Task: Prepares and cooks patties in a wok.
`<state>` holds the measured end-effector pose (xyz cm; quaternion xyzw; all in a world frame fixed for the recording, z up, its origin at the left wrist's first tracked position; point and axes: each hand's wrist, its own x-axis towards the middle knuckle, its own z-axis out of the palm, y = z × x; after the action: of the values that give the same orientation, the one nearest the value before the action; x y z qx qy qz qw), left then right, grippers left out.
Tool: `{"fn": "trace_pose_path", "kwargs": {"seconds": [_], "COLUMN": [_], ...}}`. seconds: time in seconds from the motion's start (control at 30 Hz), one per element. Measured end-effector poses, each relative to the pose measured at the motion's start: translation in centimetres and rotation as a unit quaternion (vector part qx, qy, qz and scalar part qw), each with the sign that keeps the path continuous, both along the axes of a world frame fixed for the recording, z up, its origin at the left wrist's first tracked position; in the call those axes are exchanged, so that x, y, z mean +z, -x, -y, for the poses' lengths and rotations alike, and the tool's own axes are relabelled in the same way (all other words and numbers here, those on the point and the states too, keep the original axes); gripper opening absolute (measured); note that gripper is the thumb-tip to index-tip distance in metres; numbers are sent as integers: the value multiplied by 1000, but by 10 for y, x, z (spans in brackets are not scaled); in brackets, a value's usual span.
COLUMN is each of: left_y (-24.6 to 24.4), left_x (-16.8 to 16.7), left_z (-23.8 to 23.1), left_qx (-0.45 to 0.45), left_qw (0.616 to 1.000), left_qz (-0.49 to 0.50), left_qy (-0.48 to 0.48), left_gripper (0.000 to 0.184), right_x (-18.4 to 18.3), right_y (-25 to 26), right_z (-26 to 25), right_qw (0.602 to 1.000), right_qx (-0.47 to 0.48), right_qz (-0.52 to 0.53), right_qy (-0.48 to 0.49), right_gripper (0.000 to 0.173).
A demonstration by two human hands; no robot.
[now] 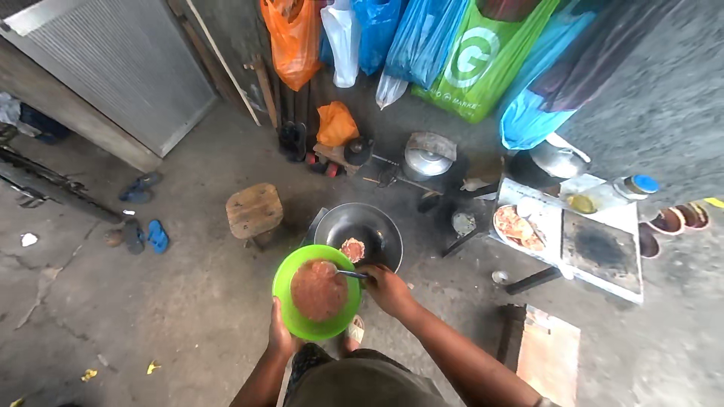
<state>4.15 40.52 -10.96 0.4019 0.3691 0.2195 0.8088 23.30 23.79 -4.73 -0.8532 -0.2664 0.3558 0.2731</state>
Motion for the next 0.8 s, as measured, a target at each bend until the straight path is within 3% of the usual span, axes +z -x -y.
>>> {"fn": "trace_pose_path", "kwargs": {"seconds": [0.47,0.63,0.8], "left_y": [3,11,23], "left_x": [-16,-20,-18], "left_z": [-3,-5,-4], "left_qx": [1,9,21], "left_qw": [1000,1000,999], "left_qz": [-1,-6,-20], "left_qy": [-1,-2,-22], "left_gripper": [60,60,62], "right_x": [0,-34,-85], "right_y": [-40,-66,-78], "right_z": [10,5,-6], "right_qw": [996,996,990], "right_qx": [-60,-87,-83], "right_qz": [2,23,21], "right_qy": [-61,-7,114], "right_gripper": [32,32,36]}}
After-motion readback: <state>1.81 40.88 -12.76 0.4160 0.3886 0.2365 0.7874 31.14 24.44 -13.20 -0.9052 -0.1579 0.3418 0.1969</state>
